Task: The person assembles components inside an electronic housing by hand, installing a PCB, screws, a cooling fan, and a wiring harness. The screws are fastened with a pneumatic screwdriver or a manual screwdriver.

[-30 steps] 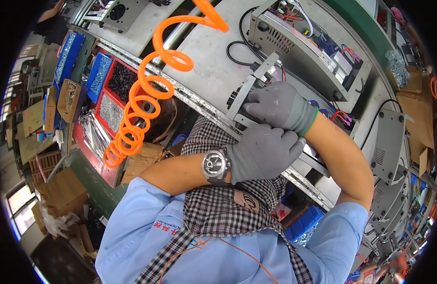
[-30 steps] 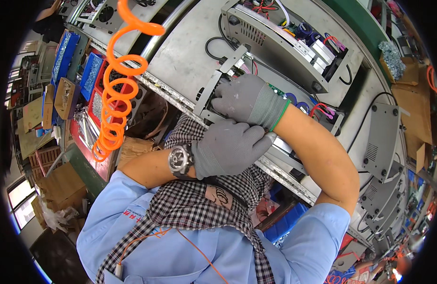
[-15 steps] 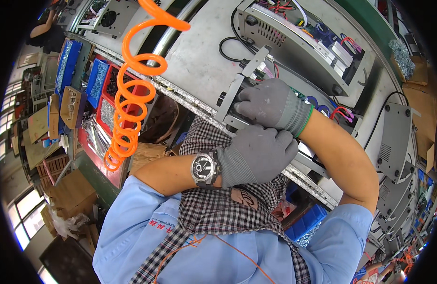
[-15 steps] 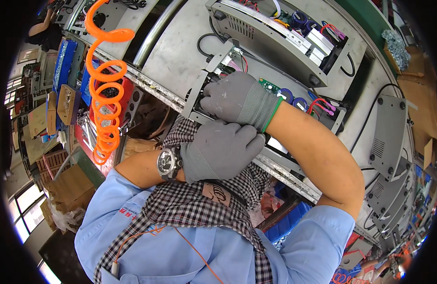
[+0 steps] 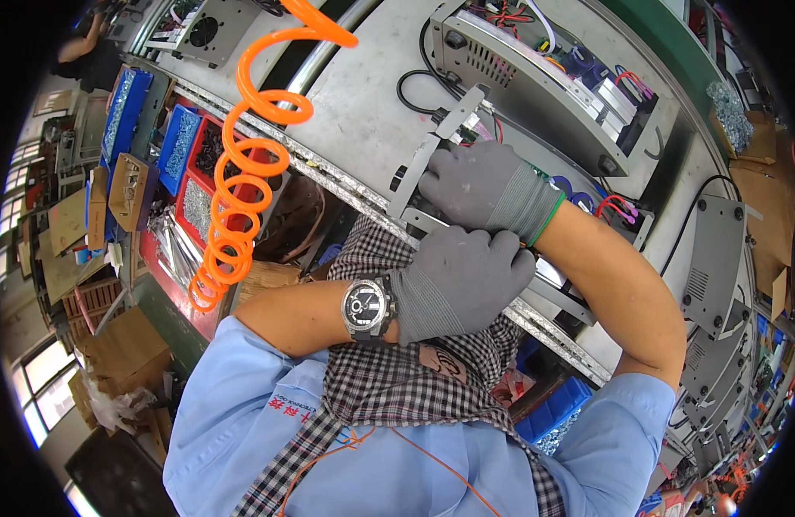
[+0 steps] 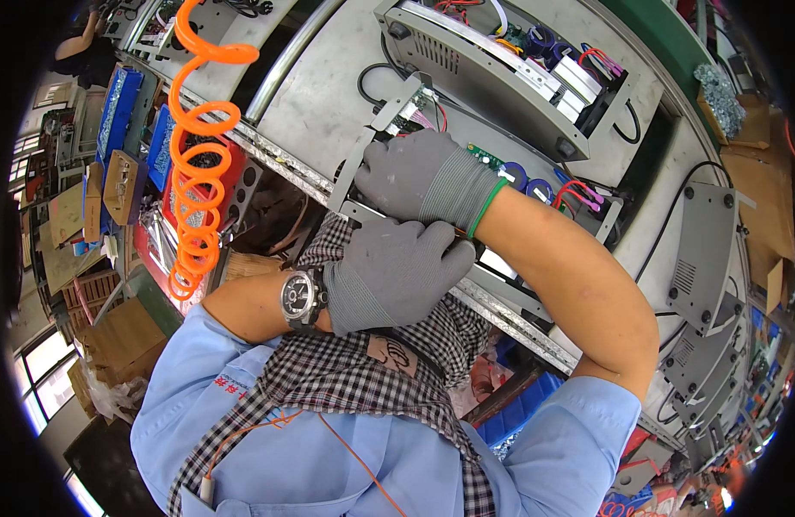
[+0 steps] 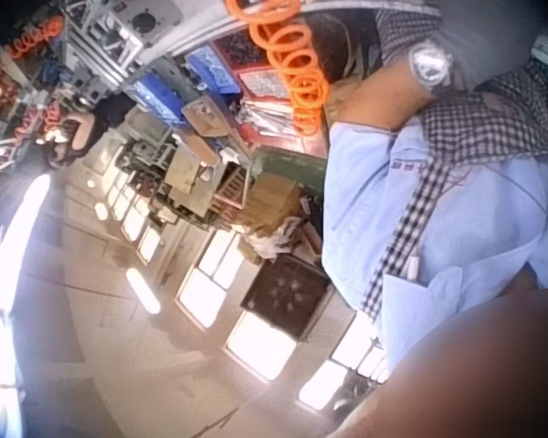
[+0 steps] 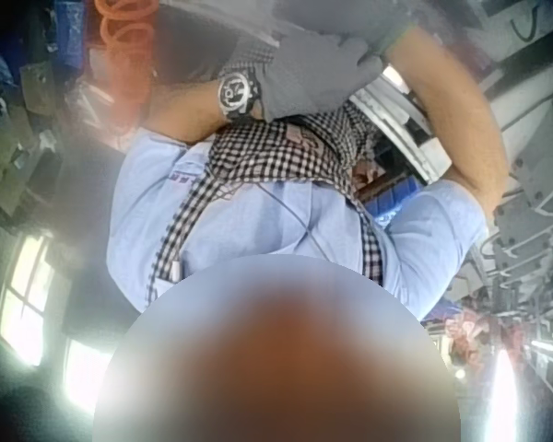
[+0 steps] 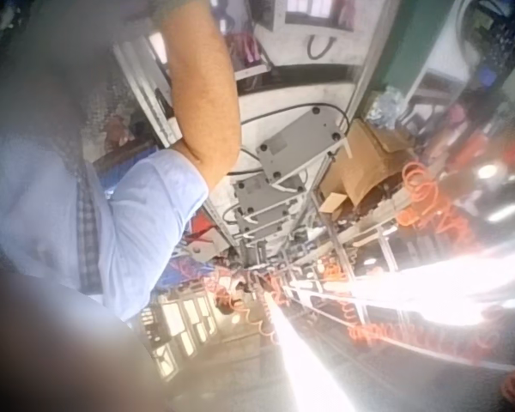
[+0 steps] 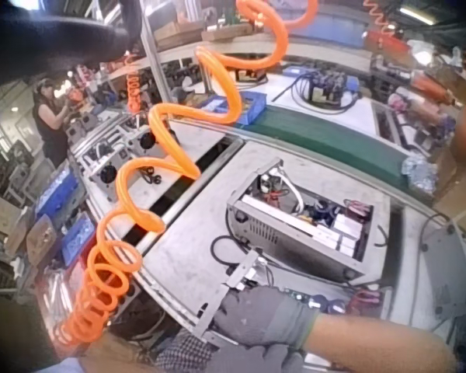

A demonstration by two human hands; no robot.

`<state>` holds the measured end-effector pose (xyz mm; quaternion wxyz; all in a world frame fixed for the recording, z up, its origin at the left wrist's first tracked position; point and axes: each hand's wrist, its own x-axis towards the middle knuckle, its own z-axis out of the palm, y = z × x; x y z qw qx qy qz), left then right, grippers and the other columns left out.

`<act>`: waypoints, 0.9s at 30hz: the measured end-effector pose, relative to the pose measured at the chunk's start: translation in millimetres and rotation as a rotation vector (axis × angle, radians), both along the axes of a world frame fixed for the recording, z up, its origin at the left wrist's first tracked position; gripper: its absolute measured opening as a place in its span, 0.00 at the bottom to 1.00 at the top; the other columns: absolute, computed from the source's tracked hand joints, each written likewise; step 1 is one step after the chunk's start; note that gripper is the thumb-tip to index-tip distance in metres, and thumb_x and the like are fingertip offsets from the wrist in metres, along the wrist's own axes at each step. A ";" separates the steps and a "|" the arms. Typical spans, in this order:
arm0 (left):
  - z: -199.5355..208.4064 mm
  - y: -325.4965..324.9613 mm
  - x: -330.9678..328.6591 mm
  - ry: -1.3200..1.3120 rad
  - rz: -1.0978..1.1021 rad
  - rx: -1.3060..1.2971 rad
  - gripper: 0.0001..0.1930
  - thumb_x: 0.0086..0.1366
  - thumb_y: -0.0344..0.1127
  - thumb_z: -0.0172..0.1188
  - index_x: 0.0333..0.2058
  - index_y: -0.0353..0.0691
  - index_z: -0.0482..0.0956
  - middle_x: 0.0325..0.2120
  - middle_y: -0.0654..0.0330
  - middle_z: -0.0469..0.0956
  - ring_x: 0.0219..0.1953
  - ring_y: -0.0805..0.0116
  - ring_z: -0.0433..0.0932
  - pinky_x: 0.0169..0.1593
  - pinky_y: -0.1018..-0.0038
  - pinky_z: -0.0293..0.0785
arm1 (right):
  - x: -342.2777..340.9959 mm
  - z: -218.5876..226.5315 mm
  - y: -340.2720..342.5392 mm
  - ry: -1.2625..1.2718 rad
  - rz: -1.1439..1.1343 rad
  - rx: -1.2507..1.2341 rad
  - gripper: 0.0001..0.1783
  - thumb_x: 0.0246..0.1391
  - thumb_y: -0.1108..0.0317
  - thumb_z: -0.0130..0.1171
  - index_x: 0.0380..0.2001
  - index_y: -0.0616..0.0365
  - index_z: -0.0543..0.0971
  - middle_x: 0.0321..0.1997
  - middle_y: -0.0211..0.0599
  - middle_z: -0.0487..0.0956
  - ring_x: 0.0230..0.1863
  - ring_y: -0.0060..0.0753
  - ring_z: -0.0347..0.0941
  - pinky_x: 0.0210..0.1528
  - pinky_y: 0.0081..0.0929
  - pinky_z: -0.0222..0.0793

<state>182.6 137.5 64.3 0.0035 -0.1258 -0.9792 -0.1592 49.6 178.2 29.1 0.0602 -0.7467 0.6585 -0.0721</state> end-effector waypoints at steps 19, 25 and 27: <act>-0.3 -3.3 -0.4 -0.051 0.054 0.041 0.15 0.50 0.36 0.58 0.38 0.42 0.74 0.30 0.60 0.69 0.23 0.67 0.76 0.21 0.69 0.71 | -5.8 -7.3 -8.8 0.048 0.110 -0.005 0.11 0.46 0.65 0.55 0.33 0.59 0.76 0.31 0.40 0.75 0.28 0.38 0.78 0.22 0.35 0.73; 1.8 -0.8 3.0 -0.050 0.080 0.051 0.14 0.52 0.35 0.57 0.39 0.43 0.74 0.30 0.60 0.70 0.22 0.66 0.76 0.22 0.65 0.71 | -6.0 -11.3 -6.5 0.032 0.129 -0.124 0.12 0.45 0.64 0.55 0.33 0.58 0.76 0.29 0.39 0.76 0.27 0.38 0.78 0.23 0.34 0.74; 3.0 3.2 2.2 -0.055 0.096 0.082 0.12 0.53 0.34 0.57 0.38 0.44 0.73 0.30 0.59 0.71 0.22 0.63 0.76 0.24 0.65 0.71 | -3.8 -12.0 -3.3 0.041 0.143 -0.038 0.10 0.47 0.66 0.53 0.31 0.58 0.78 0.27 0.39 0.77 0.29 0.39 0.80 0.24 0.39 0.76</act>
